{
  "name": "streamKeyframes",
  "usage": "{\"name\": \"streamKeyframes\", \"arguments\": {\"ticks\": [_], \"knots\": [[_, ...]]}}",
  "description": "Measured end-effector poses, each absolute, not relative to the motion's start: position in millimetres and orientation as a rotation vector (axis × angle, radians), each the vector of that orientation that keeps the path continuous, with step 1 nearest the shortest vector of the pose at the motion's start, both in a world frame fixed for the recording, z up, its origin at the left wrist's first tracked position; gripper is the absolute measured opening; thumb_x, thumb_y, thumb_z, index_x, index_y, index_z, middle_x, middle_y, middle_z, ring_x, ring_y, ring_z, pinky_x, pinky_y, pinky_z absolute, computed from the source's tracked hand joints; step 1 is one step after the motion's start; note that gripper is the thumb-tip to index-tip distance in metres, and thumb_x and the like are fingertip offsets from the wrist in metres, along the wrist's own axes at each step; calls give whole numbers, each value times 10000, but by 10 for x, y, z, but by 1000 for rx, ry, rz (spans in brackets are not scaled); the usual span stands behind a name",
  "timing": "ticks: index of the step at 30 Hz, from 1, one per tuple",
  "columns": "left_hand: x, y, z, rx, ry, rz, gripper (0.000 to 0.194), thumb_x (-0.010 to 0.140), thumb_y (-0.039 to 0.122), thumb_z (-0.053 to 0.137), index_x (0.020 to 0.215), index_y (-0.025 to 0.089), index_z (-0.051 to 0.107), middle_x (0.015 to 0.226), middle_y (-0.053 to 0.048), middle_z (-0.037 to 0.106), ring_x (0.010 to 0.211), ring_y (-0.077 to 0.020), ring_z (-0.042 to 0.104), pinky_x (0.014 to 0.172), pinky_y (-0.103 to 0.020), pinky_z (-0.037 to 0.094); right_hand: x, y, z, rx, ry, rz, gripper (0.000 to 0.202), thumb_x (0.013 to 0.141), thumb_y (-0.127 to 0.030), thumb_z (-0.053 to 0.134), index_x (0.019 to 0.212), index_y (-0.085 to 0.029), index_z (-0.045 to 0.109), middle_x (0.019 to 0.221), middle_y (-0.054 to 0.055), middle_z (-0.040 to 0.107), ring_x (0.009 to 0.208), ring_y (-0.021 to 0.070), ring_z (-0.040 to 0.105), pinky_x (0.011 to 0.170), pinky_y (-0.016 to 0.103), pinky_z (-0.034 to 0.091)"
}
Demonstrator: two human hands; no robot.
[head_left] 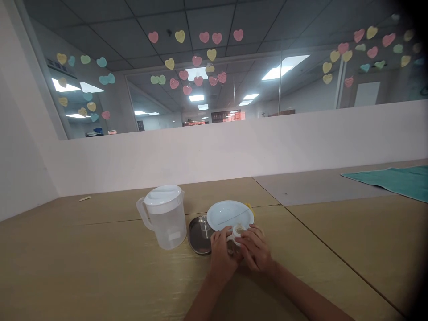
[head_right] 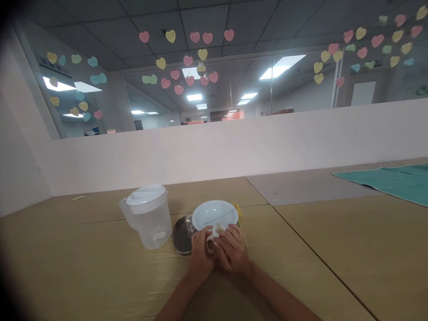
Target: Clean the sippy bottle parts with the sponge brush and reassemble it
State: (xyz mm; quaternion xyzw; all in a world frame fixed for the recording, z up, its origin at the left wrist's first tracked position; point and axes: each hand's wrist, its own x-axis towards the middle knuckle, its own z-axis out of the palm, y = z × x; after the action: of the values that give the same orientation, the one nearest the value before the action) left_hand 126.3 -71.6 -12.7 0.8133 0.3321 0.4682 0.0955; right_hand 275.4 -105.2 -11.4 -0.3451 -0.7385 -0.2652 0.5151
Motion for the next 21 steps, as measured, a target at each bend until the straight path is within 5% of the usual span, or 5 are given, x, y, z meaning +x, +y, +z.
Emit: {"name": "streamKeyframes", "arguments": {"ticks": [4, 10, 21], "knots": [[1268, -715, -145, 2406, 967, 1388, 368, 742, 297, 555, 1093, 189, 531, 1042, -80, 608, 959, -228, 535, 880, -418, 378, 2769, -1034, -113, -764, -1816, -638, 396, 760, -174, 497, 1149, -245, 519, 1021, 73, 619, 930, 219, 584, 860, 453, 438], [1337, -732, -92, 2432, 1023, 1312, 490, 758, 430, 565, 1187, 201, 510, 1057, -95, 605, 986, -256, 530, 895, -436, 354, 2686, -1034, -139, -903, -1466, -45, 450, 852, -288, 424, 1281, -182, 342, 1284, 139, 430, 1173, 241, 444, 944, 432, 415], [1359, -774, -82, 2449, 1058, 1321, 591, 695, 307, 594, 1267, 231, 466, 941, -60, 618, 916, -253, 544, 895, -446, 309, 2624, -984, -280, -929, -1347, 132, 372, 802, -261, 426, 1172, -222, 414, 1141, 83, 521, 1038, 212, 515, 879, 377, 434]]}}
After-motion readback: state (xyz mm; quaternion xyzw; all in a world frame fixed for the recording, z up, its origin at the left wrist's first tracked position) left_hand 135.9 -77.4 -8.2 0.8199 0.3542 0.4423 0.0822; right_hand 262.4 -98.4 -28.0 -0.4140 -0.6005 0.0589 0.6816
